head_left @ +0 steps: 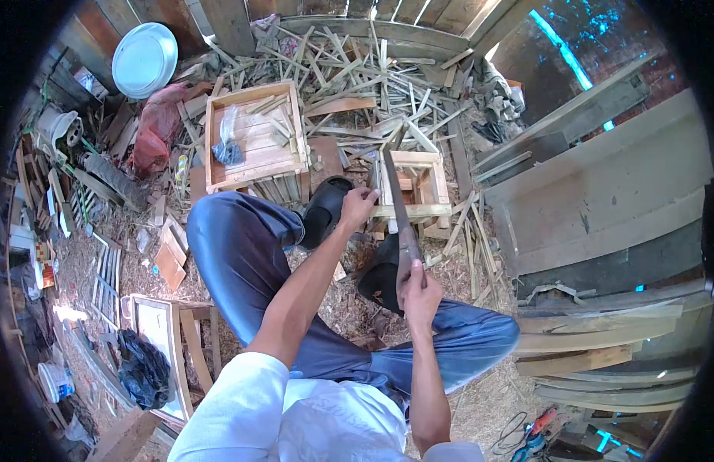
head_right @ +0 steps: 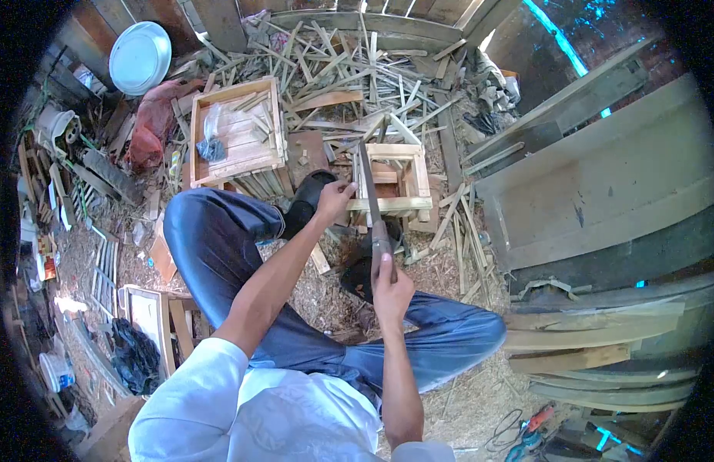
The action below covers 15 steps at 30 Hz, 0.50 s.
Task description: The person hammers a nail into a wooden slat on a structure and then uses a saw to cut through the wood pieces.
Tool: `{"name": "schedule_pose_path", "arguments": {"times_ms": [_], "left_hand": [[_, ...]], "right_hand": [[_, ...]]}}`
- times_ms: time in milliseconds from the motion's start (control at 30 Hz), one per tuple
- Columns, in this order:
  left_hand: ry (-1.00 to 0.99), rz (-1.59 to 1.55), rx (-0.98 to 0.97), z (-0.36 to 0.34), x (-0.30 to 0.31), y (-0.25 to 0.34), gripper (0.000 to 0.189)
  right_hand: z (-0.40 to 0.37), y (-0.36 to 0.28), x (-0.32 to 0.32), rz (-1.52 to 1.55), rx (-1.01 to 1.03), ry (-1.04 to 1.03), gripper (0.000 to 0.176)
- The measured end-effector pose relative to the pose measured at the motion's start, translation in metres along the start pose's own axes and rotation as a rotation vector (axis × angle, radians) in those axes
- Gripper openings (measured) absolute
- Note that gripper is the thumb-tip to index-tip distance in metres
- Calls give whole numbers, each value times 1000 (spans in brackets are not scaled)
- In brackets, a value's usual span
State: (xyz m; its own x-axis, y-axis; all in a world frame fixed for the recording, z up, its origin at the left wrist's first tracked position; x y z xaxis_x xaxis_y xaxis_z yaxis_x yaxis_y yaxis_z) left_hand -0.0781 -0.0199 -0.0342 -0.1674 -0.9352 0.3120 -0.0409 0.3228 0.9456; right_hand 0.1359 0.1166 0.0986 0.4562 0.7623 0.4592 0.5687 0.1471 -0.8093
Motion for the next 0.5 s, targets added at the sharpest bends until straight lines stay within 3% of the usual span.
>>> {"name": "schedule_pose_path", "arguments": {"times_ms": [233, 333, 400, 433, 500], "left_hand": [[10, 13, -39, 6, -3, -3, 40], [-7, 29, -38, 1, 7, 13, 41], [-189, 272, 6, 0, 14, 20, 42], [-182, 275, 8, -1, 21, 23, 42], [-273, 385, -110, -3, 22, 31, 41]], "right_hand": [[-9, 9, 11, 114, -8, 1, 57], [-8, 39, 3, -20, 11, 33, 58], [-14, 49, 1, -46, 0, 27, 58], [-19, 50, 3, 6, -43, 17, 58], [-18, 52, 6, 61, -48, -1, 56]]}}
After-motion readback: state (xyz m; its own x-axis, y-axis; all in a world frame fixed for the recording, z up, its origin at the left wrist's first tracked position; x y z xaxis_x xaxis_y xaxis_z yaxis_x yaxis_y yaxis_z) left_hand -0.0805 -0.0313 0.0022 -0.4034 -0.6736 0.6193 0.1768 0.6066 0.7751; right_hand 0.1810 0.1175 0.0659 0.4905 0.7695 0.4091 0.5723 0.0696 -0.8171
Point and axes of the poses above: each hand's wrist, its own z-axis towards the middle knuckle, its own x-axis out of the back of the hand, y = z × x, the point moved 6 cm from there along z, towards the middle knuckle, and after that the axes turned 9 degrees about -x, right-handed, at the moved point
